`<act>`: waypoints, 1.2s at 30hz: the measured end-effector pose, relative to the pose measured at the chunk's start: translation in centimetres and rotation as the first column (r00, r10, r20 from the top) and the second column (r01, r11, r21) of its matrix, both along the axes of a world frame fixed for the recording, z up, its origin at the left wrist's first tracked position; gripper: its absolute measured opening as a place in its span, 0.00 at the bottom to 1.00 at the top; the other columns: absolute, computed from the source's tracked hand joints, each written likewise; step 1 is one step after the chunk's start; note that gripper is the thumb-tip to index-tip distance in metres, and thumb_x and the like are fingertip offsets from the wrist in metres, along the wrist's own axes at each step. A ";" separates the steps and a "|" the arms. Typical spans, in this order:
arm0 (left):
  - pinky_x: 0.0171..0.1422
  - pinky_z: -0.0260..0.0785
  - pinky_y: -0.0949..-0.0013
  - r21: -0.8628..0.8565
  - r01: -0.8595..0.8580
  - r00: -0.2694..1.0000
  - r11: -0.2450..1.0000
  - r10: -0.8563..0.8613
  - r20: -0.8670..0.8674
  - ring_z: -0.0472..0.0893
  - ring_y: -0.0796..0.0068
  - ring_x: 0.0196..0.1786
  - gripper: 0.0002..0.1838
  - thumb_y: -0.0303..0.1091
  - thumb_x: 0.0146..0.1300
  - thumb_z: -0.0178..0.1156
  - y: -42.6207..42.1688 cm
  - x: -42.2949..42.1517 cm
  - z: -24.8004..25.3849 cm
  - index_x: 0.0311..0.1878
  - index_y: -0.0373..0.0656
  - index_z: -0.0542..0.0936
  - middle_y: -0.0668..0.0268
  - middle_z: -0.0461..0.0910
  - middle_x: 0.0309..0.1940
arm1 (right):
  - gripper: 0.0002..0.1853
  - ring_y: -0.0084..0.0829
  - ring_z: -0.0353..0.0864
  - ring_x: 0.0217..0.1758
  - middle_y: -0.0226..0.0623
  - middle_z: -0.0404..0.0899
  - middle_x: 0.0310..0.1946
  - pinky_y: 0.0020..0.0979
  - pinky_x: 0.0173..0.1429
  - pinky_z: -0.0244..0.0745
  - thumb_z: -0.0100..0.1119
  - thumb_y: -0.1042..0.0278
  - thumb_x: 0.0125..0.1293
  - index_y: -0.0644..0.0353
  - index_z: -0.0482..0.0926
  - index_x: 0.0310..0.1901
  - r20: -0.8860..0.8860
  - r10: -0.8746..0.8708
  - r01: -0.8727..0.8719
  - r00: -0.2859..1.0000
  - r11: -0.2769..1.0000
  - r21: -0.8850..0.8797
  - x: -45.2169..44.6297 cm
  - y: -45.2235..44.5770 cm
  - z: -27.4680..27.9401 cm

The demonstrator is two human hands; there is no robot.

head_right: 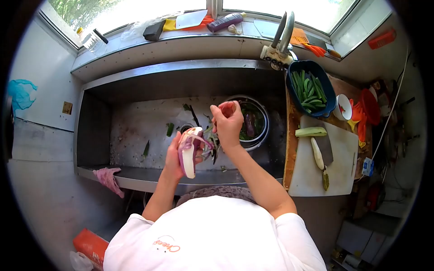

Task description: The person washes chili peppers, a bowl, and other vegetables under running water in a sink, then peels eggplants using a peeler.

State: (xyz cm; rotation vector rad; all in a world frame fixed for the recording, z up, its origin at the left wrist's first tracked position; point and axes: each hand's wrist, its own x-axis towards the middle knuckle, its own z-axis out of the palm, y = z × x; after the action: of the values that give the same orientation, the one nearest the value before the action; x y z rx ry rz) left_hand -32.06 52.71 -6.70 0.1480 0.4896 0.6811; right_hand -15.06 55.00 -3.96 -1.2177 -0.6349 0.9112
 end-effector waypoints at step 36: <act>0.26 0.72 0.69 0.025 0.057 0.949 0.998 -0.046 -0.311 0.77 0.73 0.28 0.23 0.52 0.73 0.39 -1.7 -0.2 0.1 0.55 0.45 0.73 0.61 0.78 0.35 | 0.09 0.17 0.67 0.13 0.25 0.70 0.18 0.19 0.16 0.61 0.62 0.77 0.59 0.58 0.69 0.32 0.196 0.028 -0.036 0.980 0.999 0.034 1.8 1.0 -2.0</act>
State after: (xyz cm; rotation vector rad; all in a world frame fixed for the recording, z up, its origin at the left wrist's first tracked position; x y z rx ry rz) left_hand -32.22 51.00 -6.62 0.3020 0.7746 0.6171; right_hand -13.30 55.99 -5.99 -1.2761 -0.8271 0.8082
